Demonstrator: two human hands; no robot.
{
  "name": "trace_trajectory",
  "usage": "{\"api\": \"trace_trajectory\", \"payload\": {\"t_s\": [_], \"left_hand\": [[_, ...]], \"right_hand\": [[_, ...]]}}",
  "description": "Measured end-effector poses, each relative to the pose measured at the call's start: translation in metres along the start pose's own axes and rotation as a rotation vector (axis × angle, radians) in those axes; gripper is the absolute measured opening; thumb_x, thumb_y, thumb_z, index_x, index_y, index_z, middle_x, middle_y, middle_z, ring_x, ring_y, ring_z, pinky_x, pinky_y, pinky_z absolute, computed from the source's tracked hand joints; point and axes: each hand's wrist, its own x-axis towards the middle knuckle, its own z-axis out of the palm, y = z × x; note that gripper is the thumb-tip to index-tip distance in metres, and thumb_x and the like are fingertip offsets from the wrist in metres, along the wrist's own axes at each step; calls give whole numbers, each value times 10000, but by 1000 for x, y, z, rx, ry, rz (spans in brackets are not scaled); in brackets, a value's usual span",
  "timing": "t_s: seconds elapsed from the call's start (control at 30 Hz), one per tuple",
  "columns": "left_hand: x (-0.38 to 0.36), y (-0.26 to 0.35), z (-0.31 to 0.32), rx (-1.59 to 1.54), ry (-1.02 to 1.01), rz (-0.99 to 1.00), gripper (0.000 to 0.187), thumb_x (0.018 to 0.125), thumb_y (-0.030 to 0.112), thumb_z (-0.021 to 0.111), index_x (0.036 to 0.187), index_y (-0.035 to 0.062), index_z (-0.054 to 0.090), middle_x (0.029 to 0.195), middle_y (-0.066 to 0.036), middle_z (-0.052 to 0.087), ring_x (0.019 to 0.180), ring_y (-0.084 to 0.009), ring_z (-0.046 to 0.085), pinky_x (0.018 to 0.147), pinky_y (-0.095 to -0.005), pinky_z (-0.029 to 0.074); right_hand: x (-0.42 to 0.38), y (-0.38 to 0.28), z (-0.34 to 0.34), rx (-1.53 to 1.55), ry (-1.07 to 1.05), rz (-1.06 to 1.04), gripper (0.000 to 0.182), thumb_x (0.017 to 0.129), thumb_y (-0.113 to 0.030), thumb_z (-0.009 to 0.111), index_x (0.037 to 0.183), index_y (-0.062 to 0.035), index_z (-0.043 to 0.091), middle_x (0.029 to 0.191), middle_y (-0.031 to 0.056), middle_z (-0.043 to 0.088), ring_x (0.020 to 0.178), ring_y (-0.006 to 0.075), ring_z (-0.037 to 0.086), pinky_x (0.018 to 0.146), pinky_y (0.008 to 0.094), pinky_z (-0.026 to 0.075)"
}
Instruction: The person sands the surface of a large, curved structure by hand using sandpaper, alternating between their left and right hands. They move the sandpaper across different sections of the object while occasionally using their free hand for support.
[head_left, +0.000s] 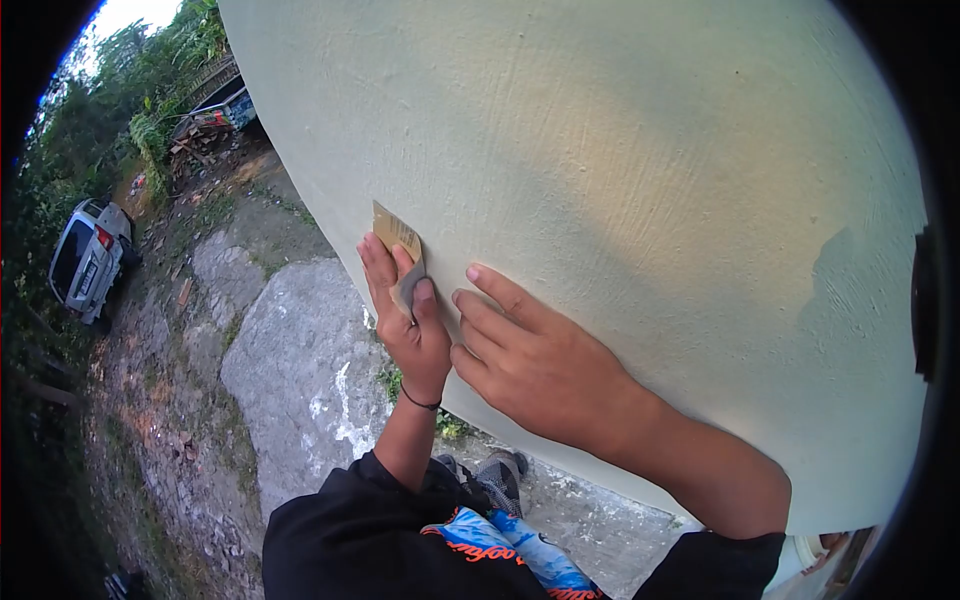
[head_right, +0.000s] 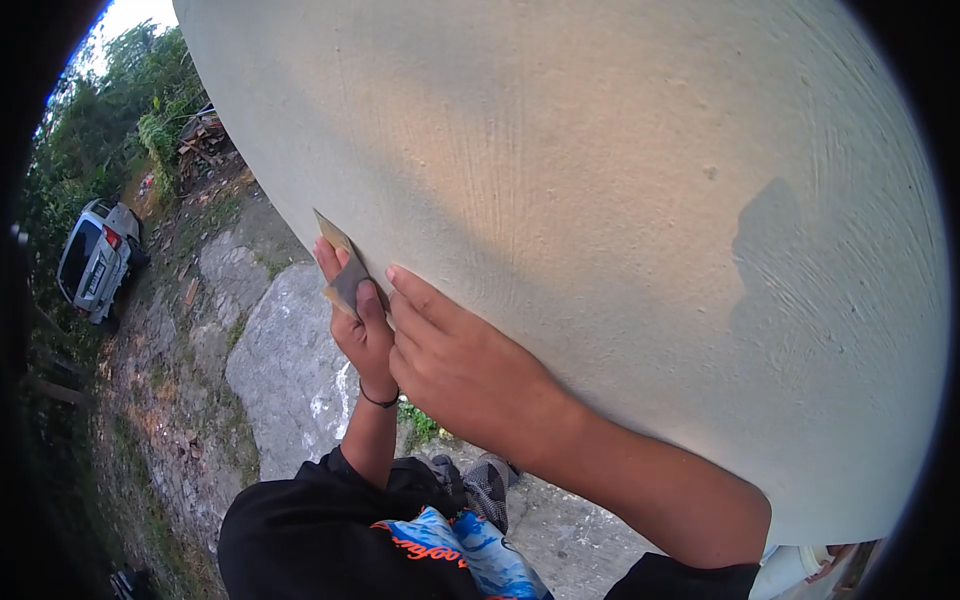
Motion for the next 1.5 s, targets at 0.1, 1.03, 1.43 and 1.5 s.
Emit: {"api": "trace_trajectory", "payload": {"t_s": [0.1,1.03,1.43,1.5], "left_hand": [[23,-13,-2,-115,70,-245,394,957,102,430,1306,-77,458,1457,-244,313,1393,-390,194,1110,-438,200],[-4,-38,4,-152,93,-369,473,1007,238,380,1373,-61,368,1473,-236,285,1385,-289,246,1088,-353,246],[-46,-22,11,-189,-39,-160,504,998,229,366,1409,-55,298,1504,-258,177,1410,-377,135,1122,-423,178],[-24,-29,4,-115,31,-208,495,1000,214,364,1401,-69,301,1492,-258,218,1403,-352,187,1115,-392,199]], "right_hand": [[2,3,-11,10,-113,-37,145,791,-139,524,825,-46,629,910,110,651,1086,209,567,1135,394,256],[3,2,-9,61,-149,-33,198,772,-157,534,852,-17,649,939,122,659,1093,240,560,1132,395,249],[0,1,-5,84,-117,-28,212,768,-218,598,849,-29,649,946,117,658,1102,238,551,1135,400,238],[1,2,-8,107,-123,-31,208,767,-164,553,839,-10,672,938,130,679,1083,259,566,1123,389,253]]}}
